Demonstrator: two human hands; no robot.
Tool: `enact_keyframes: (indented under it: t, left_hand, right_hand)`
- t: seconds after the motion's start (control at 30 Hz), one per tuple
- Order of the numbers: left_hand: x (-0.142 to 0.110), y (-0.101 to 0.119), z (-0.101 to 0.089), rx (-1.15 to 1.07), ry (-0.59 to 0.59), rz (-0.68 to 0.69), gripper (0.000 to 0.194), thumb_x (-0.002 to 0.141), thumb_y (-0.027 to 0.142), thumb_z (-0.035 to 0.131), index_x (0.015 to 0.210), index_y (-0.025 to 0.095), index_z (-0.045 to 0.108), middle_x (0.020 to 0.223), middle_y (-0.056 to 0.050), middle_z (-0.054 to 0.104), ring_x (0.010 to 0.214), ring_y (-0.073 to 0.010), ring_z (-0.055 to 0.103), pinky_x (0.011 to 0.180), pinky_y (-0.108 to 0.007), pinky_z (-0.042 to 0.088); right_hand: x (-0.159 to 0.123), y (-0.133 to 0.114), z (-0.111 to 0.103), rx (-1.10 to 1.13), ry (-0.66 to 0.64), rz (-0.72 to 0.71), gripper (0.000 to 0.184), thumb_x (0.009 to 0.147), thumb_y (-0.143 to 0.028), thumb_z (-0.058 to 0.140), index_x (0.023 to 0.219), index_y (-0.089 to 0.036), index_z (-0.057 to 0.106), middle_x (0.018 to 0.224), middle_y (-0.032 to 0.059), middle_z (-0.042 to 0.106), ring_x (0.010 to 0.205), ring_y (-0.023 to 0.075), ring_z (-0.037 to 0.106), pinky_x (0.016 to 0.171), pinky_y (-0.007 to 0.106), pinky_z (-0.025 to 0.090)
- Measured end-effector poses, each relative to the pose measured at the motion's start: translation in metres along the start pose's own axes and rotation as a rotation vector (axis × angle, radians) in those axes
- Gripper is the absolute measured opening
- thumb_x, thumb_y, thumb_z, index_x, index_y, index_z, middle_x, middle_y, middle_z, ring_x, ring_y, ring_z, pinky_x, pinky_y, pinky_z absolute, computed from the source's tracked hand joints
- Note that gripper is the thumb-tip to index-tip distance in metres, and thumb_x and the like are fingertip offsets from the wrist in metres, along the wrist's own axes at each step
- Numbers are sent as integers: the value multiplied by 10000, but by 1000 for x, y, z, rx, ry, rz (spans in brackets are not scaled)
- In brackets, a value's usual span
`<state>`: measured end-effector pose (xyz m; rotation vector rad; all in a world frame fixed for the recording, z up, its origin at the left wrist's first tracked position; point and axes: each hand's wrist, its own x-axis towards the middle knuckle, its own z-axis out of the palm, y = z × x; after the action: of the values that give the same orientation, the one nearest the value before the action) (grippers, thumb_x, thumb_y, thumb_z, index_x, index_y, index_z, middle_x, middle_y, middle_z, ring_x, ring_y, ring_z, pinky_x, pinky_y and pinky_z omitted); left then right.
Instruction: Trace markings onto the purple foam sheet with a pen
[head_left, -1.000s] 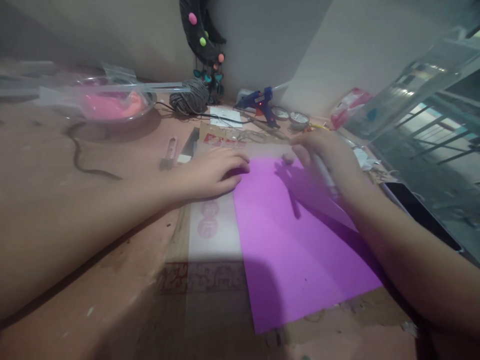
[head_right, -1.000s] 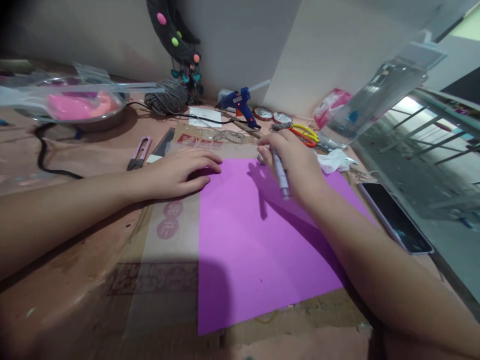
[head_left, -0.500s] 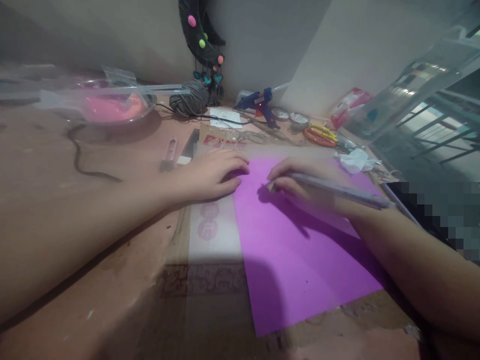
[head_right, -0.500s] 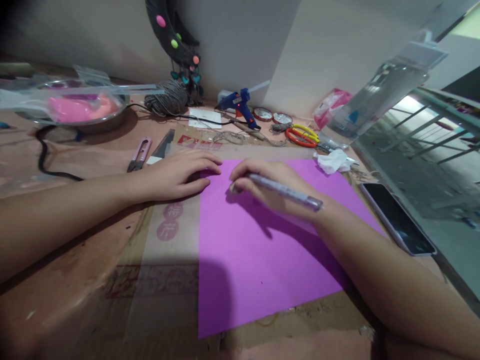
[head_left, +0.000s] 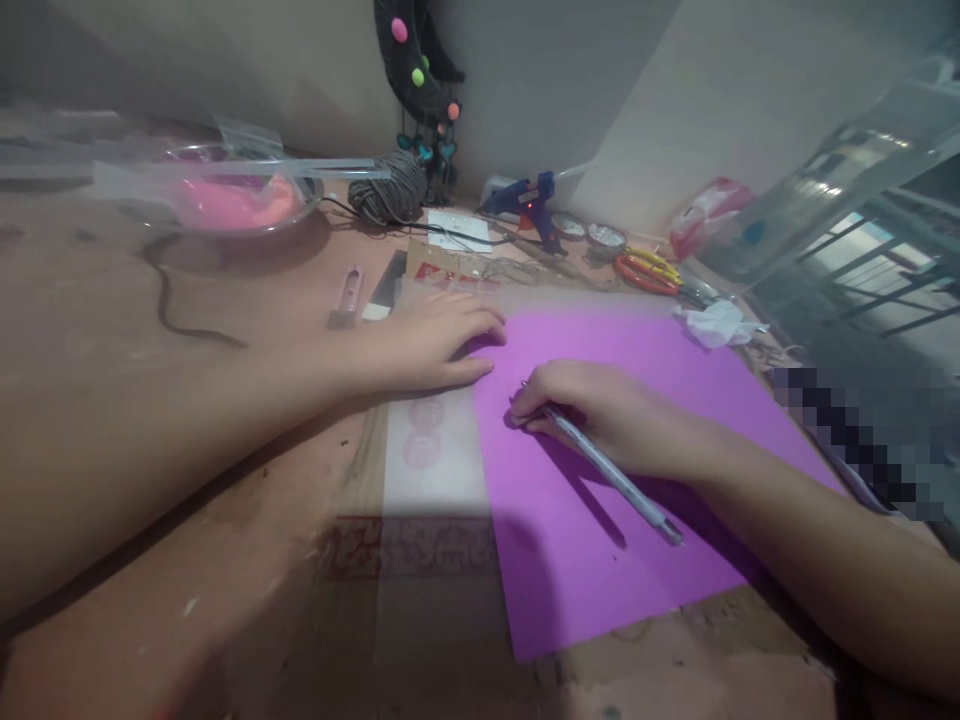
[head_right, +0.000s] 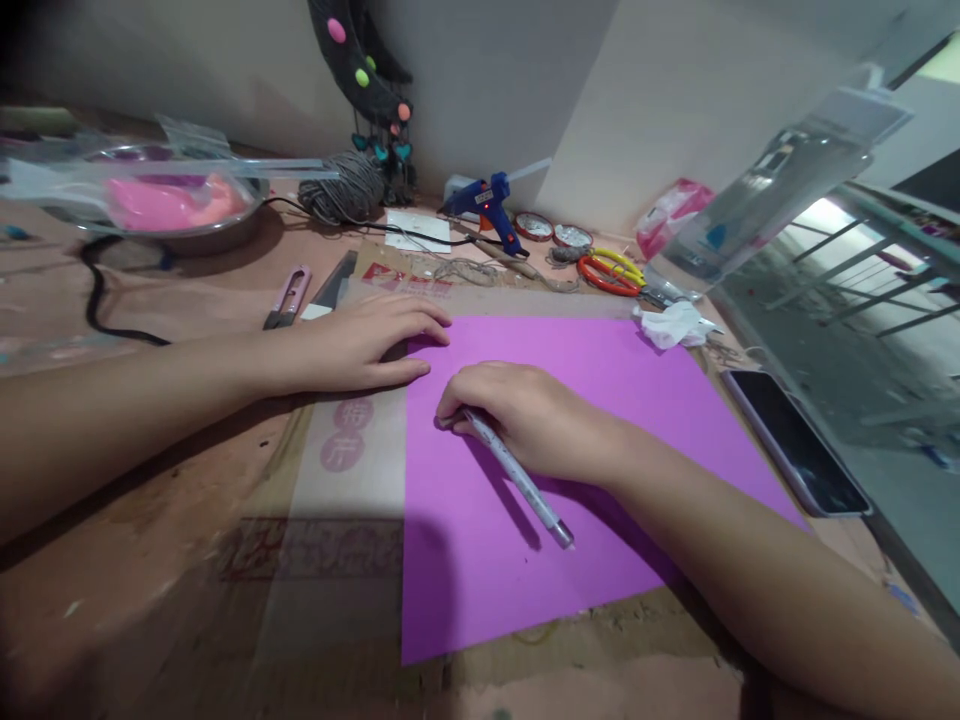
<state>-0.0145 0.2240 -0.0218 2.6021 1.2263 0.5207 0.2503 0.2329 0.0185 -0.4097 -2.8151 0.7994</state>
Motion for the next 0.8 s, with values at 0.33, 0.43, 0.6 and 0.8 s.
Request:
enact_keyframes:
  t: [0.33,0.43,0.6,0.8]
  left_hand:
    - [0,2,-1,3,-17,-14,371,1012,379,563,1293,157,658,1484,-148,641,1399,-302,578,1212,-449,397]
    - [0,2,-1,-9,-23,-18,371,1009,379,569,1293,156,655,1483,-146,641,1403,-300,575,1217,-443,390]
    - [0,3,-1,-22,-16,-24,358,1005,366,581,1288,159,653,1483,-143,640,1412,-299,568,1222,-449,383]
    - [0,2,1,-8,-9,-19,378,1002,371,583,1300,150,657,1486,-143,644,1404,-306,574,1214,-453,394]
  right_hand:
    - [6,-9,-11,100,-149,118,138,994,-194,633,1028,-217,765,1015,31,807,894,185,728,824,313,525]
    - [2,-6,-11,97,-106,146,121,991,-218,645,1018,-220,763,1015,34,813,900,190,734,843,320,527]
    - [2,-6,-2,34,-17,93,139,1005,-210,628,1040,-219,762,1028,39,809,931,194,725,867,322,512]
    - [2,-19,-19,101,-155,280,127,946,-196,645,994,-222,760,989,16,811,866,190,723,798,311,506]
